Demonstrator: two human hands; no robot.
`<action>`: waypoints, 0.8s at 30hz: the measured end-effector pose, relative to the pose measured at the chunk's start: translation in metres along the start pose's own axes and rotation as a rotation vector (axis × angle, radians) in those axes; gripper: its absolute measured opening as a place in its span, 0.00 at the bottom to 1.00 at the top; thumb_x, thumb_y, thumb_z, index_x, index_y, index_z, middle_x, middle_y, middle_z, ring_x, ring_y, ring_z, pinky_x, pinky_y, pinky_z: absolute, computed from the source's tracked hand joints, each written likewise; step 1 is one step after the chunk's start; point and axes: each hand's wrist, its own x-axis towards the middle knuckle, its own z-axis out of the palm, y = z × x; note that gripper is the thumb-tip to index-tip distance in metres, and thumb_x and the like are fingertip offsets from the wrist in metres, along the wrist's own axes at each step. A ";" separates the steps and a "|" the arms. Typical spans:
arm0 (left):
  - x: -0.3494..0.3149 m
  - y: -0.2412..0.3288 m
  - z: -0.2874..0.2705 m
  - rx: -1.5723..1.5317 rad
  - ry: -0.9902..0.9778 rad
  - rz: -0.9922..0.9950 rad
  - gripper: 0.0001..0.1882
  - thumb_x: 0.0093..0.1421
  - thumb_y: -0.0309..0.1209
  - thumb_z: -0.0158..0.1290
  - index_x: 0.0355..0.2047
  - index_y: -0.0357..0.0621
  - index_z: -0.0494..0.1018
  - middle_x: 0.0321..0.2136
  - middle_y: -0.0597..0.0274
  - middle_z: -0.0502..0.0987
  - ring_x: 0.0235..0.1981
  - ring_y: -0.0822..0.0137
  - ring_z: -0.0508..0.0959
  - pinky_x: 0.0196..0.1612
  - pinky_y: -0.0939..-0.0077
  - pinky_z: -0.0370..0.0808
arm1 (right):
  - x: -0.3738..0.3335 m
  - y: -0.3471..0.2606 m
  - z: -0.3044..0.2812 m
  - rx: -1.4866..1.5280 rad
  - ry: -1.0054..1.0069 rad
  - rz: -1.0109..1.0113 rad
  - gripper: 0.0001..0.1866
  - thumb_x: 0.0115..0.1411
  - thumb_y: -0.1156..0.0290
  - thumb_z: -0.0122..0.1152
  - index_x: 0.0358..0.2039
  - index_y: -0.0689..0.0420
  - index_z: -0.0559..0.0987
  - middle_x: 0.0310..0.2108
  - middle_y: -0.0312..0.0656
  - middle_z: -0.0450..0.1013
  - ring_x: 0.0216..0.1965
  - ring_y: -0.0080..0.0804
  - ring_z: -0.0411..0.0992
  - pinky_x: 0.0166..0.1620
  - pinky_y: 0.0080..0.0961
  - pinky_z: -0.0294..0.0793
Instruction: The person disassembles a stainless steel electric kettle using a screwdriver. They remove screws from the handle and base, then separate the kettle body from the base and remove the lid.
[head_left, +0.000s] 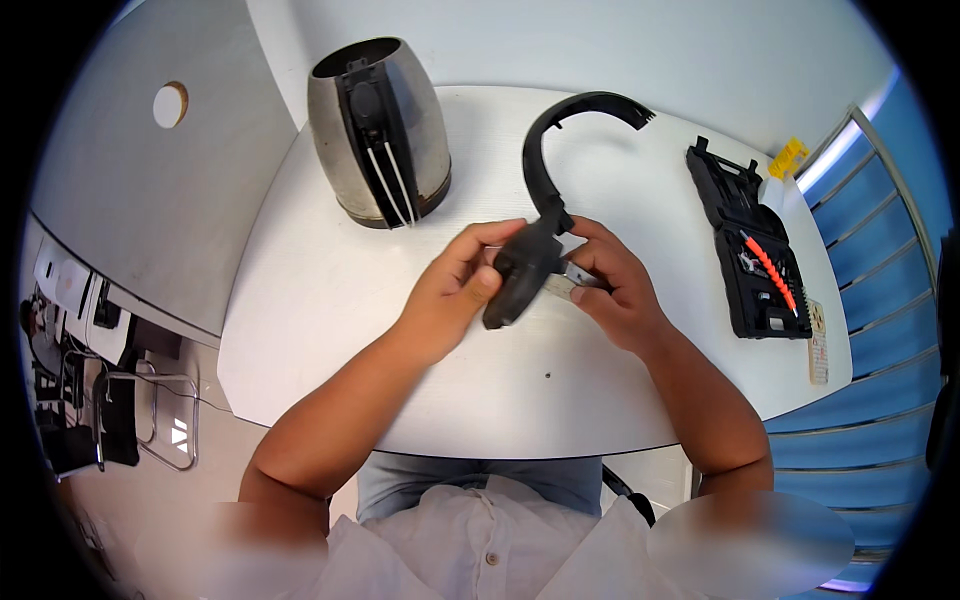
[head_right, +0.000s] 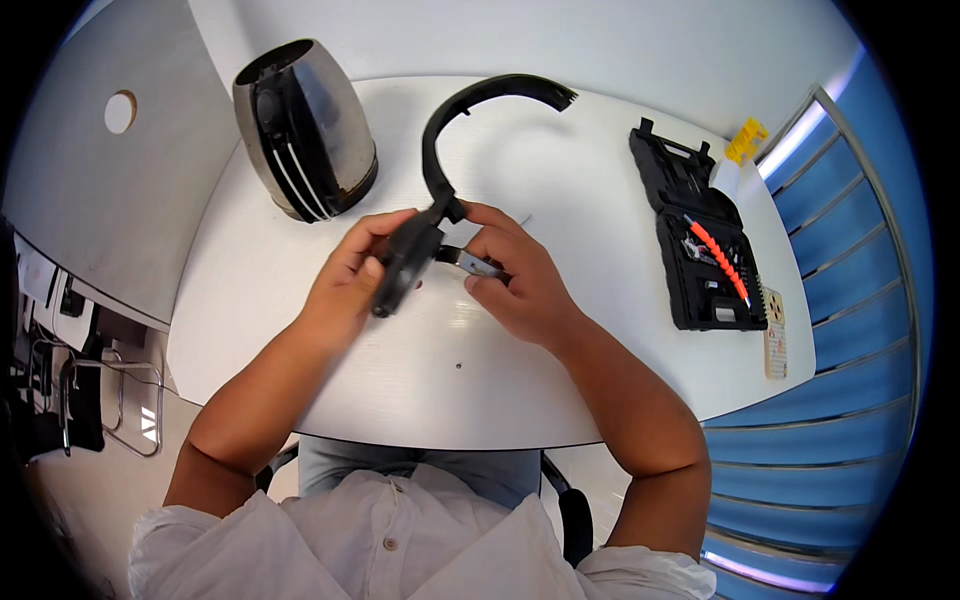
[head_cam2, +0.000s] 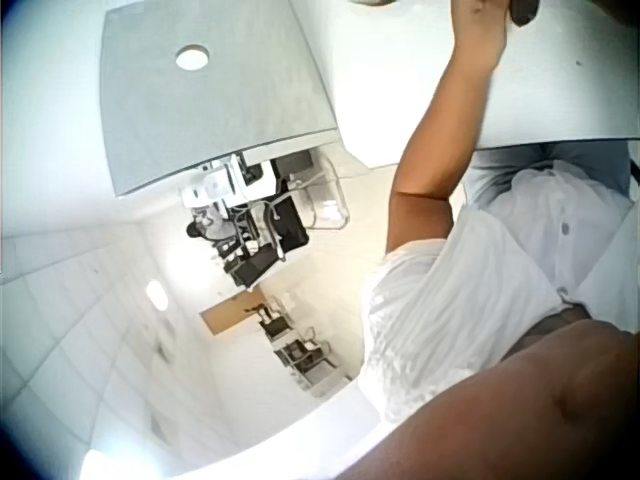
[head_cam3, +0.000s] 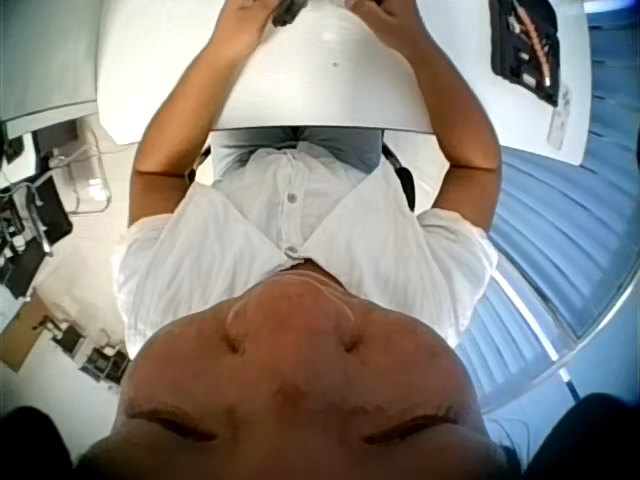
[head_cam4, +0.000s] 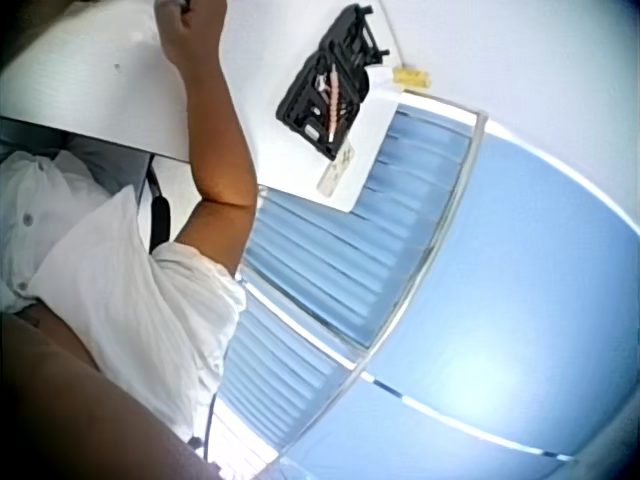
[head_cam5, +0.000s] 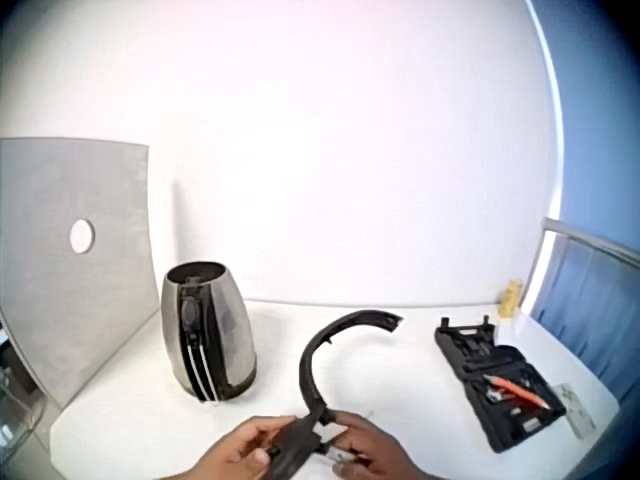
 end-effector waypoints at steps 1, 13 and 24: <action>0.000 0.001 0.001 -0.066 0.014 -0.012 0.30 0.61 0.48 0.48 0.57 0.43 0.58 0.48 0.58 0.69 0.45 0.70 0.71 0.47 0.78 0.68 | 0.000 -0.003 0.001 0.006 0.006 -0.011 0.04 0.45 0.79 0.52 0.24 0.59 0.69 0.54 0.46 0.62 0.21 0.18 0.57 0.27 0.20 0.58; 0.003 0.007 -0.007 -0.433 0.102 -0.158 0.21 0.62 0.34 0.46 0.54 0.41 0.62 0.45 0.53 0.71 0.45 0.60 0.74 0.39 0.72 0.76 | -0.005 -0.012 0.001 -0.056 0.012 -0.111 0.05 0.46 0.80 0.52 0.26 0.62 0.70 0.57 0.48 0.59 0.20 0.19 0.61 0.28 0.19 0.62; 0.005 0.008 -0.010 -0.500 0.003 -0.176 0.25 0.62 0.42 0.45 0.55 0.40 0.61 0.47 0.48 0.69 0.47 0.53 0.73 0.40 0.67 0.79 | -0.004 -0.003 -0.005 0.146 0.013 -0.134 0.07 0.46 0.76 0.49 0.28 0.62 0.73 0.60 0.48 0.57 0.25 0.15 0.63 0.31 0.18 0.62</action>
